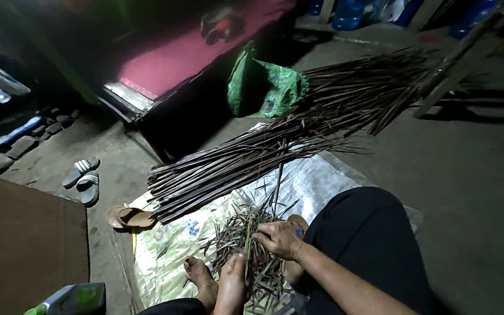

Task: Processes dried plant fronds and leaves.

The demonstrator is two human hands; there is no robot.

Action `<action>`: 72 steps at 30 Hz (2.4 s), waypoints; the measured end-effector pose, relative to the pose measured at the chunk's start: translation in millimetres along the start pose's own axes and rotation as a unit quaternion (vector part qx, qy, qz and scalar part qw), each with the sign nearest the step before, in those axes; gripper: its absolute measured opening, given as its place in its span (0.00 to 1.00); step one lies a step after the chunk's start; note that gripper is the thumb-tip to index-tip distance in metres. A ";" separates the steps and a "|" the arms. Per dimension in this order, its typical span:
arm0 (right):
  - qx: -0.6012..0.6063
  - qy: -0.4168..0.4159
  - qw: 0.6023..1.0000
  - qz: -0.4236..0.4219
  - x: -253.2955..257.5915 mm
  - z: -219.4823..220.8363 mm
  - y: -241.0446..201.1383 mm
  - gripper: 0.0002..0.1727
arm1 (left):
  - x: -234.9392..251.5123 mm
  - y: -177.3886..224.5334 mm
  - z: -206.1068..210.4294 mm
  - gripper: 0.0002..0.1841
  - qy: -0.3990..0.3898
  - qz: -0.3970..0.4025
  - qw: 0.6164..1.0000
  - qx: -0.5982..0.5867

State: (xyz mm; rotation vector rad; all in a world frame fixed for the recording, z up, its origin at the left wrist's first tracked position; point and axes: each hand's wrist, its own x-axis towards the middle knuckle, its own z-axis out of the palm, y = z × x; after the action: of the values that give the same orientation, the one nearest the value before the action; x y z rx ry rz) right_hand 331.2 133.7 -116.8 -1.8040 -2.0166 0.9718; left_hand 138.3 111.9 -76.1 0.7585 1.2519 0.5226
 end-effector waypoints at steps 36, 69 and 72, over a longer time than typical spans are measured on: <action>0.034 0.048 0.992 -0.111 -9.7 17.3 -14.0 0.31 | 4.5 1.9 -8.4 0.19 0.005 -0.032 0.999 -0.026; 0.110 0.056 0.992 -0.037 -3.0 -3.1 -1.5 0.31 | -1.7 7.4 -4.7 0.18 -0.019 -0.024 0.999 -0.014; 0.117 0.003 0.987 -0.110 -15.6 6.7 -22.1 0.31 | -1.5 9.0 -7.8 0.18 -0.018 -0.024 0.999 -0.016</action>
State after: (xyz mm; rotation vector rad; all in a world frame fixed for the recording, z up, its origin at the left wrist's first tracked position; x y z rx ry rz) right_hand 312.9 116.8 -104.2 -1.4295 -1.9524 1.0814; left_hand 130.8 118.4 -69.3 0.7062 1.2235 0.4868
